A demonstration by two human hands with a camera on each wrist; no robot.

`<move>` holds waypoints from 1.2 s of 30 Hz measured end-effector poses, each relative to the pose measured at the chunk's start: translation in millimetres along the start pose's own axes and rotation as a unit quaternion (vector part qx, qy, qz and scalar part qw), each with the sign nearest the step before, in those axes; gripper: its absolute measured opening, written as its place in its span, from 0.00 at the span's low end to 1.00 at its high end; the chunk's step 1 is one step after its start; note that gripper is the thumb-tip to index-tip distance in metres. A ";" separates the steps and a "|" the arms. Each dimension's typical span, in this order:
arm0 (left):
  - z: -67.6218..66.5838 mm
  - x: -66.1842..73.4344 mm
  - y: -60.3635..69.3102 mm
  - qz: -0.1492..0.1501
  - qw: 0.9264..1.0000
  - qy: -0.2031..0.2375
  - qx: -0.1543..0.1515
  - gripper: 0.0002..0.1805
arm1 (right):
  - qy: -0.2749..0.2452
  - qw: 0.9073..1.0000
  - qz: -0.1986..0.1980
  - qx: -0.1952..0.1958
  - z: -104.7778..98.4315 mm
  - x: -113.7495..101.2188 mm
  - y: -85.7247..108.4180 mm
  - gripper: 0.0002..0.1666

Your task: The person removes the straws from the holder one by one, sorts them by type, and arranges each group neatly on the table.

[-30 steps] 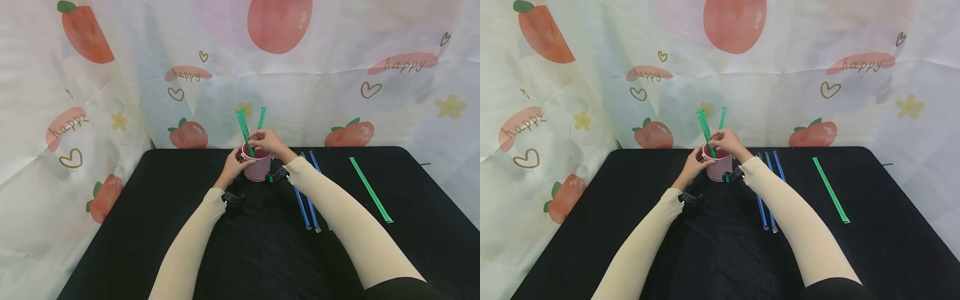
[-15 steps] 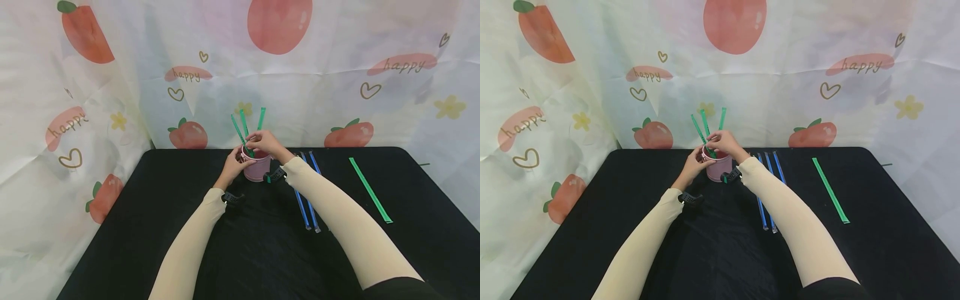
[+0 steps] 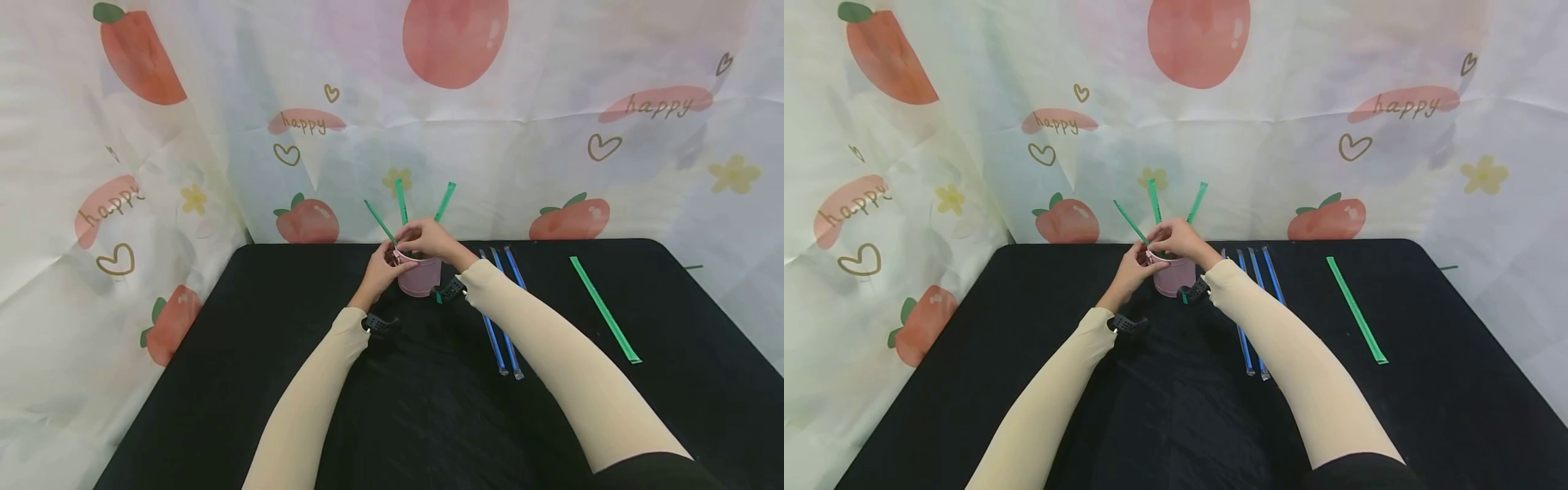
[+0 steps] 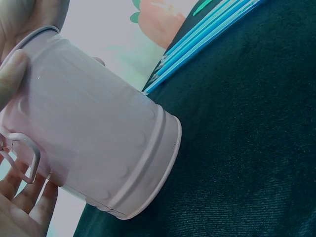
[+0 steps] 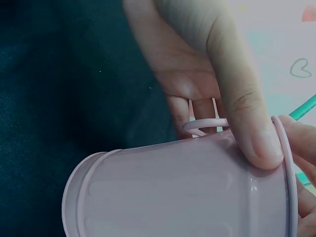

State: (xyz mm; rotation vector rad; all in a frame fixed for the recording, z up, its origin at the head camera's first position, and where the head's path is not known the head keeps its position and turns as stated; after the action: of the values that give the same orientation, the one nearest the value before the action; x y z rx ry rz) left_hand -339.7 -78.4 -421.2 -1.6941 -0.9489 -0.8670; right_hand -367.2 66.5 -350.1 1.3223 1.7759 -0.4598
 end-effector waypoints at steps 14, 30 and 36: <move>0.3 -2.1 -0.3 -0.003 1.000 -0.002 -0.003 0.37 | 0.005 1.000 0.021 -0.007 -0.5 -0.7 3.7 0.17; -1.8 20.0 3.7 -0.013 1.000 0.013 -0.012 0.40 | -0.112 0.992 0.053 0.000 -5.2 3.4 -2.5 0.20; 1.6 -1.6 -1.8 0.000 1.000 0.010 0.002 0.39 | -0.159 0.985 0.062 0.014 -7.7 4.6 -3.3 0.23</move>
State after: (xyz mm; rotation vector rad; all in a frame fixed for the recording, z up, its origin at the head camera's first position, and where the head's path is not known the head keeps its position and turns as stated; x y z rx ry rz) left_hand -341.8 -76.8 -422.3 -1.6801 -0.9364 -0.8796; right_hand -373.7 73.4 -350.1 1.2905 1.4217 -0.5932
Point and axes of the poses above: each hand's wrist, its own y-axis away from the middle knuckle, its own z-axis out of the palm, x = y × z, the point moved 1 cm from there along -y, towards the middle knuckle, and after that the axes turned 15 degrees about z, right-handed, at the moved point
